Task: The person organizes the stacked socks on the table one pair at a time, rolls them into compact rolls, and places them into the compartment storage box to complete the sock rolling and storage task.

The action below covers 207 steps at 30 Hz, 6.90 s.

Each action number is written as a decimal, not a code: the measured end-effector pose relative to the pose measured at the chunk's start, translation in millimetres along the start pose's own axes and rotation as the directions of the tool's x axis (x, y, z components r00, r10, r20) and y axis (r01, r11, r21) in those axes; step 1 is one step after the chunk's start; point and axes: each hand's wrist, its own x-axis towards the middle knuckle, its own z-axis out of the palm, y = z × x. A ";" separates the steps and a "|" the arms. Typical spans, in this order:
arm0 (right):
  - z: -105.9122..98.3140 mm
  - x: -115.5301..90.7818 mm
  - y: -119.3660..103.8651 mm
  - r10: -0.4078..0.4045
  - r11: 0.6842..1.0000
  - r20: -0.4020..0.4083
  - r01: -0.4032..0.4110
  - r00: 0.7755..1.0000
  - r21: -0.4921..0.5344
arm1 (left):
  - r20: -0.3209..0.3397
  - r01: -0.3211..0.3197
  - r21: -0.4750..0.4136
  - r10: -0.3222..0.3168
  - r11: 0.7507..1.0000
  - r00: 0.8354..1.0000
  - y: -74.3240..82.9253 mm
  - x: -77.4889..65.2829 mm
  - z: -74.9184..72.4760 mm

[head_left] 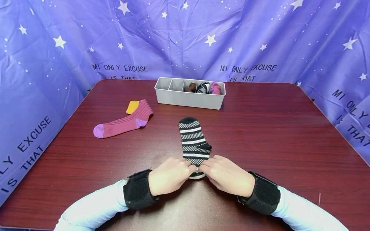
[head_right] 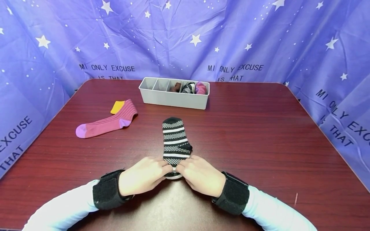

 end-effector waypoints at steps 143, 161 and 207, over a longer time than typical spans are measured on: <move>-3.4 3.2 1.0 -0.007 1.000 -0.082 0.005 0.997 -0.021 | -0.113 0.093 -0.084 -0.102 0.992 0.988 -3.0 1.7 4.2; -1.3 2.7 -2.9 -0.009 0.998 -0.070 0.013 0.998 0.057 | 0.094 0.138 -0.111 -0.127 0.984 0.987 -10.3 0.4 -8.0; -2.0 -1.0 -5.7 0.083 0.986 0.071 -0.092 0.994 0.138 | 0.075 0.085 -0.133 -0.075 0.987 0.994 -1.8 0.1 -9.4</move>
